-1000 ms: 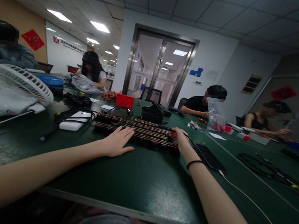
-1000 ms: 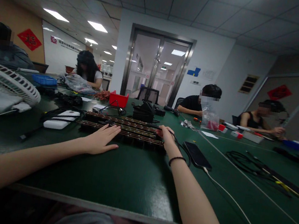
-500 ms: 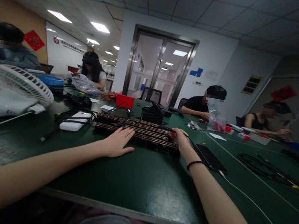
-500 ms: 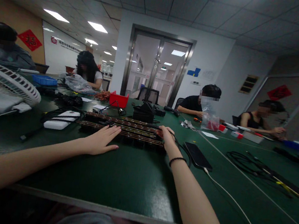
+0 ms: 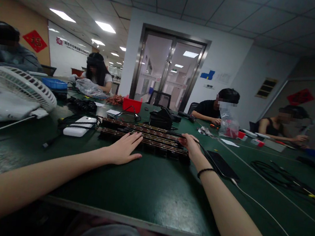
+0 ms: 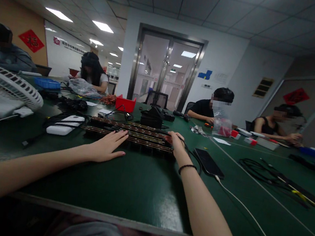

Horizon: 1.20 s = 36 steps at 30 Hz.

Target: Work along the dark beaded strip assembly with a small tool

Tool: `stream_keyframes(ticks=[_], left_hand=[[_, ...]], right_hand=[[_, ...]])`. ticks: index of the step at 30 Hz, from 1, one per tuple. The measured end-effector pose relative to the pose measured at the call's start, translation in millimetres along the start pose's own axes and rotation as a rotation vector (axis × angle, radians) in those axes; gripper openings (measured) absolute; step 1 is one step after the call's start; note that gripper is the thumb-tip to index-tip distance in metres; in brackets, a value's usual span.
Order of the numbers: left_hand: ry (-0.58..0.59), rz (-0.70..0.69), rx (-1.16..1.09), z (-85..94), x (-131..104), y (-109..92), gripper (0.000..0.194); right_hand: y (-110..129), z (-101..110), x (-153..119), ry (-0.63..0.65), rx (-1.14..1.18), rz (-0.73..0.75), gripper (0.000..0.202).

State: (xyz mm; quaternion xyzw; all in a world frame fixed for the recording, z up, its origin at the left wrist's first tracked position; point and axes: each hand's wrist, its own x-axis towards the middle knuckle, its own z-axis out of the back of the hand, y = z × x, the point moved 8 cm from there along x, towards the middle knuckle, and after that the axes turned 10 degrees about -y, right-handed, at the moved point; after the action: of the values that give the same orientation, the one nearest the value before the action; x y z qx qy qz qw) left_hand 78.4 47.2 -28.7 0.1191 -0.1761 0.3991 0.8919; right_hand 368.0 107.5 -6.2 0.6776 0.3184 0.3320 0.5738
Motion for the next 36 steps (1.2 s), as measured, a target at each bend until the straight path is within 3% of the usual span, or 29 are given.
stream_keyframes(ticks=[26, 36], left_hand=[[0.041, 0.011, 0.051, 1.5, 0.5, -1.4, 0.079], [0.0, -0.022, 0.023, 1.6, 0.7, -0.9, 0.078]], right_hand=[[1.4, -1.2, -2.5, 0.024, -0.02, -0.025, 0.027], [2.8, -0.8, -4.3, 0.004, 0.0, -0.02, 0.028]])
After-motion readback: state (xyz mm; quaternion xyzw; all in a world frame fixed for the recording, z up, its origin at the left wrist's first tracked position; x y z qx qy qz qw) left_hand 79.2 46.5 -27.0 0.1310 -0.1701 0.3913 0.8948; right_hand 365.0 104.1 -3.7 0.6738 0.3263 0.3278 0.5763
